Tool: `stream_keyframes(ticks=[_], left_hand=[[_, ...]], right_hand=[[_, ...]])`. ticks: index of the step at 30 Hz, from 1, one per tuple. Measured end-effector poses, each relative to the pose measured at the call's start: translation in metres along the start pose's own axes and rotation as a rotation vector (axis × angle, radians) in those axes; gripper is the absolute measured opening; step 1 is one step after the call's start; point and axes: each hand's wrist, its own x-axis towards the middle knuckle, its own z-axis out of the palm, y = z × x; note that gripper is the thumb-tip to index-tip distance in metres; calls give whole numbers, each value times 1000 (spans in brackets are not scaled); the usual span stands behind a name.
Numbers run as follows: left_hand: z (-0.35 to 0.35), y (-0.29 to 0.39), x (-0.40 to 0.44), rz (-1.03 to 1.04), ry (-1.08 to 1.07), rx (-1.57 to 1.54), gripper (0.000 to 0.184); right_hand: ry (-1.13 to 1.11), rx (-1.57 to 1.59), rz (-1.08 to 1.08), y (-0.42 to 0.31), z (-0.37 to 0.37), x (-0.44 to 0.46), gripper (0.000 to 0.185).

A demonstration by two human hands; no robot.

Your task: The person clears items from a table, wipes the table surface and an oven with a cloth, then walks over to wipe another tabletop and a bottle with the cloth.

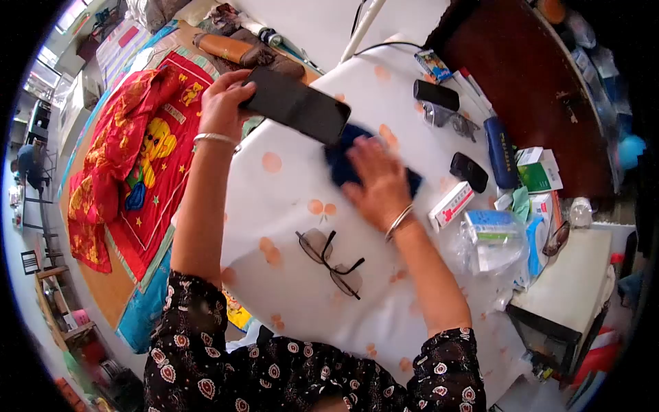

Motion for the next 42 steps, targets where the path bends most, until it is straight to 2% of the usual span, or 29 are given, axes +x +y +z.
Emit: stream_keyframes(ticks=[2, 4, 6, 9, 11, 12, 15, 16, 19, 21, 23, 25, 28, 31, 32, 35, 38, 41, 42], left_hand=[[17, -13, 6, -46, 36, 28, 32], [41, -23, 4, -70, 62, 31, 32], [57, -41, 10, -112, 49, -17, 32], [70, -87, 34, -16, 72, 106, 34], [86, -86, 29, -83, 67, 134, 36], [92, -88, 26, -51, 56, 151, 39], [91, -84, 25, 96, -121, 740, 44], [96, -51, 5, 148, -283, 1106, 49], [79, -31, -55, 775, -479, 1351, 52], [55, -27, -91, 615, -1093, 1074, 62], [47, -23, -149, 600, -1244, 1202, 65], [24, -30, -184, 681, -1259, 1192, 51], [1, -38, -202, 730, -1052, 1198, 32], [-19, -37, -216, 716, -996, 1216, 20], [-24, -35, -221, 777, -946, 1274, 17], [-38, -30, -229, 778, -913, 1350, 16], [-52, -33, -232, 721, -738, 1163, 13], [-62, -3, -235, 405, -633, 940, 17], [-70, 2, -228, 447, -596, 845, 24]], right_hand=[[70, -82, 202, 23, -1, -12, 60], [85, -125, 313, 28, -8, -28, 60], [66, -108, 300, 20, -15, -50, 61], [9, -47, 304, 1, -26, -84, 65], [-34, -9, 295, -18, -38, -103, 67], [-35, -14, 282, -24, -39, -113, 68], [-50, -10, 278, -43, -44, -136, 69], [-45, -1, 285, -45, -45, -140, 68], [-38, 13, 293, -47, -45, -143, 65], [-23, 11, 282, -44, -44, -137, 64], [-2, 1, 266, -43, -44, -131, 64], [-25, -44, 240, -39, -42, -122, 66], [-2, -60, 189, -36, -34, -101, 67], [20, -68, 122, -38, -22, -75, 65], [23, -69, 97, -41, -18, -65, 65], [39, -64, 19, -49, -7, -35, 63], [79, -64, -40, -58, 8, -7, 62], [114, -48, -87, -73, 24, 21, 61], [116, -37, -96, -82, 28, 30, 62]])
